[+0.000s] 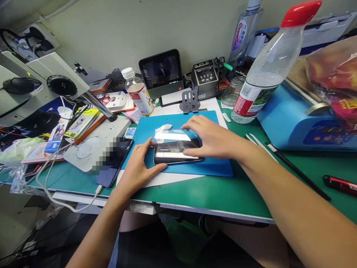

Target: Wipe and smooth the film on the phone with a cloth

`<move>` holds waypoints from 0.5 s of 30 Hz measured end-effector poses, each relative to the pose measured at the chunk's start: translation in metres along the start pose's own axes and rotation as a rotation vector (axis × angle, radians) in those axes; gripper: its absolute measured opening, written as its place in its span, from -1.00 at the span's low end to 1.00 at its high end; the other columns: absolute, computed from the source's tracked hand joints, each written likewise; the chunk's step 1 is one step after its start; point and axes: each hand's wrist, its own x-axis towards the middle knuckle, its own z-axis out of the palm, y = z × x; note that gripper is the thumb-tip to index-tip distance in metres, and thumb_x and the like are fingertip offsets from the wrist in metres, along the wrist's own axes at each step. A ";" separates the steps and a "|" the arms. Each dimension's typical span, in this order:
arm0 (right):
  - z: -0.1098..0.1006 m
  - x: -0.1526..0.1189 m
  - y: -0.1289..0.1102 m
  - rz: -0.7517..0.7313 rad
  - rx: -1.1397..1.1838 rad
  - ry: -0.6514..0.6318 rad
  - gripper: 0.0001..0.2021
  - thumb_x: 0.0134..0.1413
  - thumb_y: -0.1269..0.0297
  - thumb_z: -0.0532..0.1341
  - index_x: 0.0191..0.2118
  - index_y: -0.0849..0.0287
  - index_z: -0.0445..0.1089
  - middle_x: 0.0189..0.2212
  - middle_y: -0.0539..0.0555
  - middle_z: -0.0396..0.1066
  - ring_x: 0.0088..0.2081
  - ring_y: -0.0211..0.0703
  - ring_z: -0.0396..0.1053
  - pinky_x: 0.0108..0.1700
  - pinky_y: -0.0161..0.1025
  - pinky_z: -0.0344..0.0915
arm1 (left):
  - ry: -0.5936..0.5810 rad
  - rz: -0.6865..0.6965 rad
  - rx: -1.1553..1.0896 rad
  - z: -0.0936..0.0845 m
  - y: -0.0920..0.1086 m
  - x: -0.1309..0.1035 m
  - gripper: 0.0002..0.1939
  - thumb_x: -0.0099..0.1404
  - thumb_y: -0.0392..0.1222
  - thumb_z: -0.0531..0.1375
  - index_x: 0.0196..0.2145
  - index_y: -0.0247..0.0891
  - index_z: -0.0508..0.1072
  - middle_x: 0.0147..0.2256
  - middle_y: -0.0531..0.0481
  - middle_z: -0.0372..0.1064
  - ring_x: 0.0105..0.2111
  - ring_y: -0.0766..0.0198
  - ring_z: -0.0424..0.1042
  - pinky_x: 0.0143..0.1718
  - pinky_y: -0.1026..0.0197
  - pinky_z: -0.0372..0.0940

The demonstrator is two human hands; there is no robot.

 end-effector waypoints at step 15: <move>0.003 0.005 0.014 0.321 -0.042 0.266 -0.39 0.19 -0.12 0.20 0.23 0.14 0.45 0.18 0.29 0.48 0.17 0.35 0.40 0.18 0.25 0.31 | -0.015 0.040 0.002 -0.001 0.000 -0.002 -0.32 0.33 -0.11 0.38 0.31 -0.11 0.23 0.20 -0.12 0.38 0.21 -0.05 0.29 0.22 -0.10 0.26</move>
